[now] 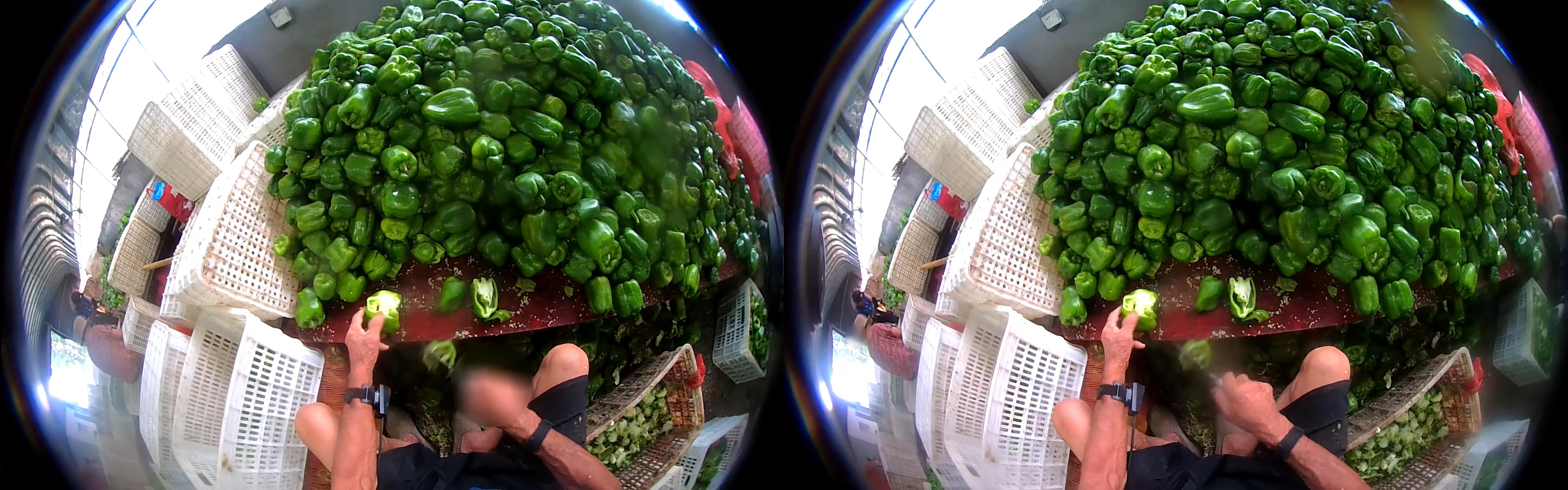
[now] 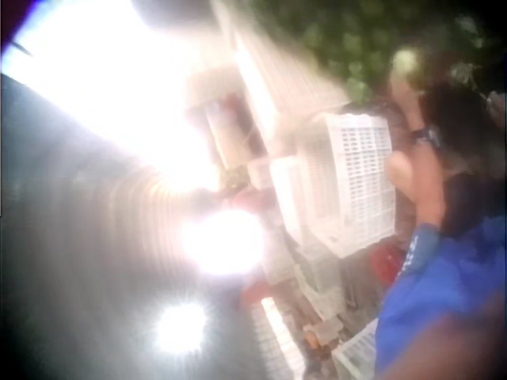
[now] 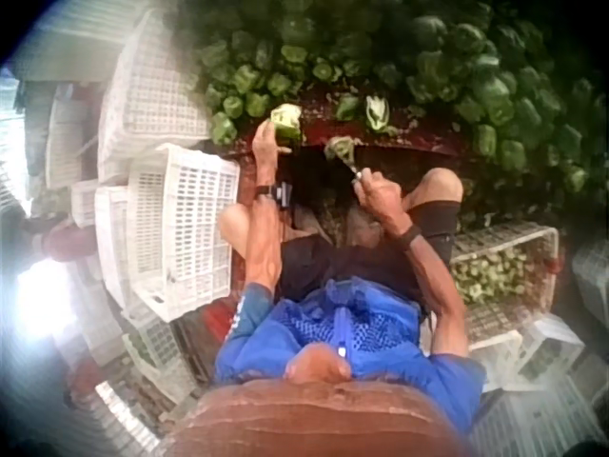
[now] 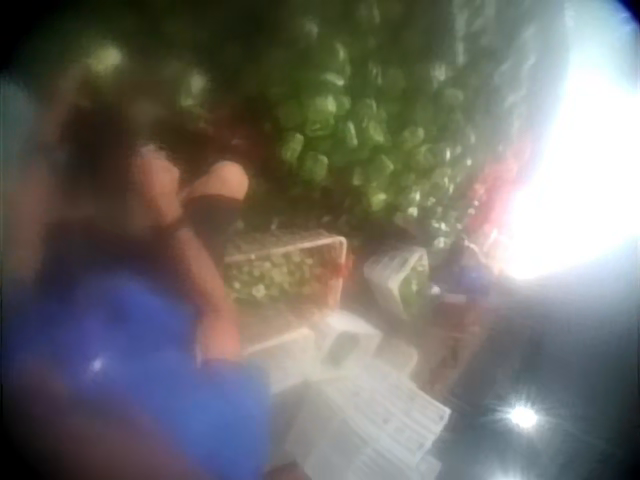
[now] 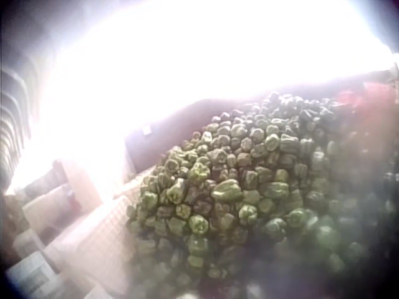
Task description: The person processes green peppers by hand and using a knife, removing the stems and cores from the vegetables one at a time and placing the cleaned peppers into a crate.
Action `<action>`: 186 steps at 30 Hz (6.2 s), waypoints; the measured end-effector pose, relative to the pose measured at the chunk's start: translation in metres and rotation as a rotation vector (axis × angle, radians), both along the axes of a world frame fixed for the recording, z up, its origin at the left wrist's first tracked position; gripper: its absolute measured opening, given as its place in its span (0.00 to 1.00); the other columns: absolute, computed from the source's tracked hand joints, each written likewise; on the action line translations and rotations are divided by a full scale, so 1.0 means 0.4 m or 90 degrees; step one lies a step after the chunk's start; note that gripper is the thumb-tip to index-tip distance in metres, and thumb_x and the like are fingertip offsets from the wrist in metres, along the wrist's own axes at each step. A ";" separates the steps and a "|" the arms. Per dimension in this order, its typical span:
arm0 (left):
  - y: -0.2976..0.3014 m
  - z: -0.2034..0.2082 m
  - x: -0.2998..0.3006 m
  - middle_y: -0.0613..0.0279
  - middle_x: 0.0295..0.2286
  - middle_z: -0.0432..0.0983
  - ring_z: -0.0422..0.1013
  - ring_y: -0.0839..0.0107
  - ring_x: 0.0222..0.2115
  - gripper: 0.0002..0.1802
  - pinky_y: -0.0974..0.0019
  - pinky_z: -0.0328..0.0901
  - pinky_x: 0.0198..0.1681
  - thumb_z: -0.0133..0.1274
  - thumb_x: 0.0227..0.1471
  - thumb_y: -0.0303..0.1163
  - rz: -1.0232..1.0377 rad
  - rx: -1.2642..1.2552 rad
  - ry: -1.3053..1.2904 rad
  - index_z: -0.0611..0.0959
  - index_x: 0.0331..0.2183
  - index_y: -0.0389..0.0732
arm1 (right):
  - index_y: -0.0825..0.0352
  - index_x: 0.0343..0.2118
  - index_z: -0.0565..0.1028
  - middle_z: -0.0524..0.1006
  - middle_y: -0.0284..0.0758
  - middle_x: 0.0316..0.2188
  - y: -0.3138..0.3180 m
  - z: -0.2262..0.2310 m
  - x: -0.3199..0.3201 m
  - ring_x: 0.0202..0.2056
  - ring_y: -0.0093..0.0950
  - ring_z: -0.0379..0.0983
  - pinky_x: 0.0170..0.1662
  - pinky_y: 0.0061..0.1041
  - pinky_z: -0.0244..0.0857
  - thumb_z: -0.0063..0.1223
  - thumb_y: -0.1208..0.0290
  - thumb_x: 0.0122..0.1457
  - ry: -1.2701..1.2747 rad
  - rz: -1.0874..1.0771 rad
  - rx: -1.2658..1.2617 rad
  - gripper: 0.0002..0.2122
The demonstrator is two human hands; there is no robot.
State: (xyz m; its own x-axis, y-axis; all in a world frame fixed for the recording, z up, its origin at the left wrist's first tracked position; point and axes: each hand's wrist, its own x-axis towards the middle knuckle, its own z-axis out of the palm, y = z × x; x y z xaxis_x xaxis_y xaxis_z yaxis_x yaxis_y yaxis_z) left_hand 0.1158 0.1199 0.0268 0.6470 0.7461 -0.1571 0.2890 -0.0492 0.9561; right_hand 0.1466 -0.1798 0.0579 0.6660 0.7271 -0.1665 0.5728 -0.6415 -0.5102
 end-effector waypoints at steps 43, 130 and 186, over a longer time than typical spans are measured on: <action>-0.159 -0.053 0.064 0.51 0.23 0.78 0.75 0.66 0.17 0.14 0.62 0.71 0.19 0.51 0.55 0.30 -0.016 0.180 0.043 0.78 0.44 0.37 | 0.63 0.27 0.69 0.74 0.43 0.19 0.096 -0.082 0.167 0.25 0.46 0.74 0.28 0.42 0.67 0.56 0.61 0.58 -0.123 -0.021 0.328 0.12; -0.075 -0.038 0.038 0.41 0.34 0.72 0.71 0.45 0.34 0.30 0.50 0.68 0.37 0.64 0.44 0.40 0.005 0.455 0.075 0.75 0.46 0.34 | 0.63 0.28 0.69 0.75 0.44 0.19 0.186 -0.097 0.144 0.24 0.47 0.74 0.27 0.44 0.66 0.54 0.61 0.61 -0.083 -0.215 0.211 0.12; 0.049 -0.016 -0.030 0.48 0.37 0.76 0.73 0.52 0.39 0.21 0.58 0.69 0.45 0.63 0.41 0.29 -0.035 0.367 -0.042 0.81 0.41 0.37 | 0.67 0.30 0.71 0.73 0.42 0.18 0.150 -0.016 0.003 0.19 0.39 0.71 0.23 0.34 0.64 0.54 0.73 0.59 0.097 -0.112 0.374 0.05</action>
State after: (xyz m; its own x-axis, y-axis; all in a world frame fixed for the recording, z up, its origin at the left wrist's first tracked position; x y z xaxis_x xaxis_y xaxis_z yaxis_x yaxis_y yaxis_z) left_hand 0.1039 0.1397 0.0205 0.6817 0.6647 0.3058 0.2125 -0.5799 0.7865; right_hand 0.1476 -0.1198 0.0515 0.7843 0.6076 0.1252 0.3772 -0.3069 -0.8738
